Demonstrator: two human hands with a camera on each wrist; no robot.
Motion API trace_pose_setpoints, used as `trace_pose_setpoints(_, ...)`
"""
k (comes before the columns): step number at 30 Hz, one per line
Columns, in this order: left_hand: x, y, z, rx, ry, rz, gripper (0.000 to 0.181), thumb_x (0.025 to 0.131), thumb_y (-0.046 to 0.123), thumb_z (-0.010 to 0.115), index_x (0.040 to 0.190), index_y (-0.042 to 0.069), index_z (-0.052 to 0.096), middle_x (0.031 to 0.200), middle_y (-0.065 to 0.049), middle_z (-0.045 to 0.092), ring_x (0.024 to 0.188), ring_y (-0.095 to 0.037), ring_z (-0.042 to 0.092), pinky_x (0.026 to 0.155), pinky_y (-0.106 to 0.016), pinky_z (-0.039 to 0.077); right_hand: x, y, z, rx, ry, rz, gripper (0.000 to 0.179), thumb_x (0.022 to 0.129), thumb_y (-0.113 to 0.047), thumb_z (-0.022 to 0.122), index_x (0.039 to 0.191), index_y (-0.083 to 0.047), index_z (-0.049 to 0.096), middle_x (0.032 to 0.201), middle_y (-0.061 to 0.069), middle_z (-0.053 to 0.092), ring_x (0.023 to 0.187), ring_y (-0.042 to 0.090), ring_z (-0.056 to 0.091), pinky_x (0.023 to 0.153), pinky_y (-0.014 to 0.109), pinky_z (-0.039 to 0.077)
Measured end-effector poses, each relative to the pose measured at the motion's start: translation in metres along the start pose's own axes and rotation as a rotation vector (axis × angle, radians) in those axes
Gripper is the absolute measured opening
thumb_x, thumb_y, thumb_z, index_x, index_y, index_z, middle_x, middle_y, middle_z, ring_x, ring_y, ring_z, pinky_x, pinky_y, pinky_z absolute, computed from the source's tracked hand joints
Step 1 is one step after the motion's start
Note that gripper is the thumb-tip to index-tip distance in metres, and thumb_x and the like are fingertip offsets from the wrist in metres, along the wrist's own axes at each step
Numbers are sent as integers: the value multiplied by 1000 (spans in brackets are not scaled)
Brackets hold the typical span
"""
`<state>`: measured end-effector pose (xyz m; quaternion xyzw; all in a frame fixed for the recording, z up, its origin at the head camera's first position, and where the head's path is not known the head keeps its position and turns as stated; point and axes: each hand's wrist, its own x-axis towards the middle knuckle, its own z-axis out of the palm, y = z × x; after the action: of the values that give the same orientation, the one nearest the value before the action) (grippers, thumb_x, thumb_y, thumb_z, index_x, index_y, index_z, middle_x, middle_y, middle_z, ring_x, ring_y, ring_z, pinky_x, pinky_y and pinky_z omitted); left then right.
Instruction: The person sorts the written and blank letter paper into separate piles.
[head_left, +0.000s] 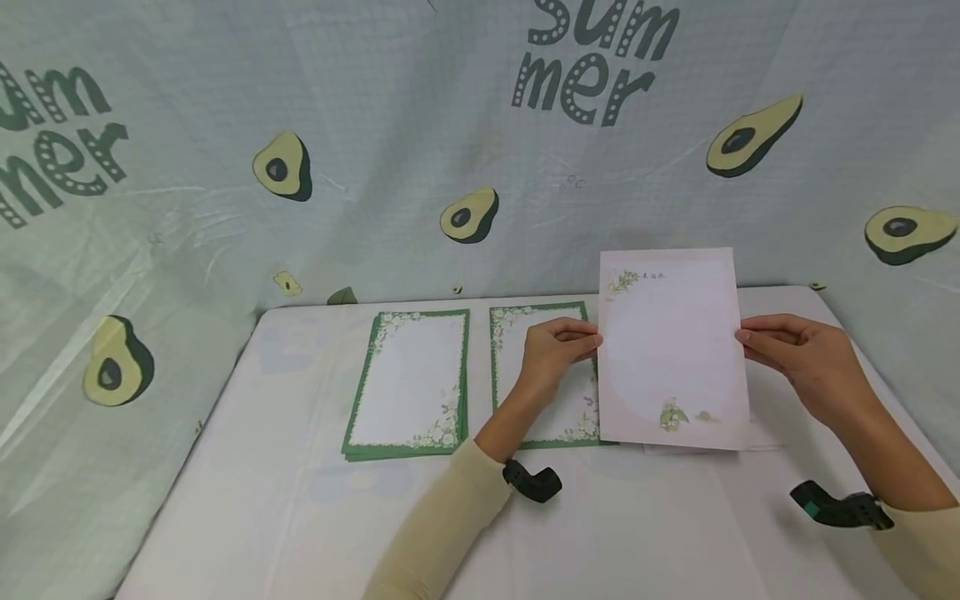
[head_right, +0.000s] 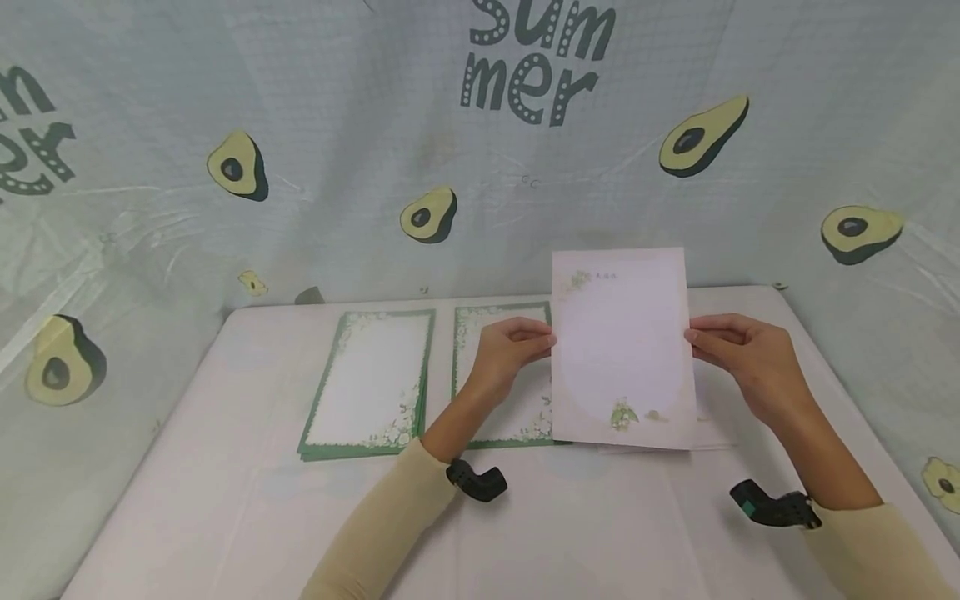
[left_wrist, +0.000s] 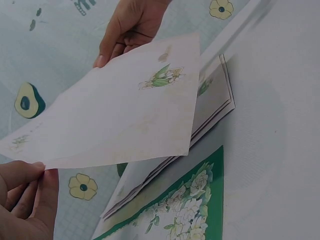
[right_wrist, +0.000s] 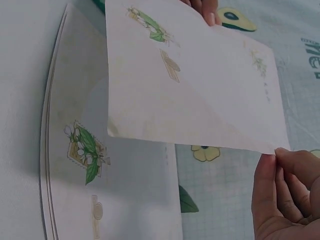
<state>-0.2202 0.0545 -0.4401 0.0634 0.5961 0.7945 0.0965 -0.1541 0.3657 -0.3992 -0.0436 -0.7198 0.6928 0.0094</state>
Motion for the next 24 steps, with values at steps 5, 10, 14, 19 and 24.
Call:
trace_pose_setpoints(5, 0, 1, 2, -16, -7, -4, 13, 87, -8, 75, 100, -9, 74, 88, -13, 75, 76, -12, 72, 76, -30, 64, 2, -3, -3, -53, 5, 11, 12, 95, -9, 73, 107, -11, 75, 99, -11, 74, 88, 1, 72, 77, 14, 59)
trace_pose_setpoints(10, 0, 1, 6, -38, -2, -17, 14, 86, -9, 75, 100, -10, 74, 87, -13, 75, 74, -12, 72, 74, -28, 64, 3, -6, -6, 1, -20, 12, 13, 95, -5, 72, 104, -12, 76, 98, -9, 75, 88, 2, 72, 77, 15, 59)
trace_pose_setpoints(14, 0, 2, 9, -42, 1, -10, 14, 86, -10, 75, 100, -10, 74, 88, -13, 75, 74, -12, 72, 73, -28, 64, 2, -9, -10, -5, -19, 13, 13, 95, -5, 72, 105, -12, 76, 98, -9, 75, 88, 2, 73, 76, 15, 59)
trace_pose_setpoints(19, -2, 2, 12, -36, 4, -21, 13, 86, -10, 75, 99, -10, 74, 87, -13, 75, 73, -12, 72, 73, -29, 64, 2, -9, -11, -163, 25, 39, 10, 96, -15, 73, 105, -17, 76, 98, -16, 73, 87, -1, 72, 76, 13, 58)
trace_pose_setpoints(24, -2, 2, 15, -40, -4, -25, 14, 87, -10, 75, 100, -11, 74, 86, -13, 75, 73, -12, 72, 75, -31, 64, 6, -9, -14, -285, 38, 30, 10, 99, -21, 68, 107, -20, 75, 98, -21, 72, 88, -5, 70, 78, 13, 58)
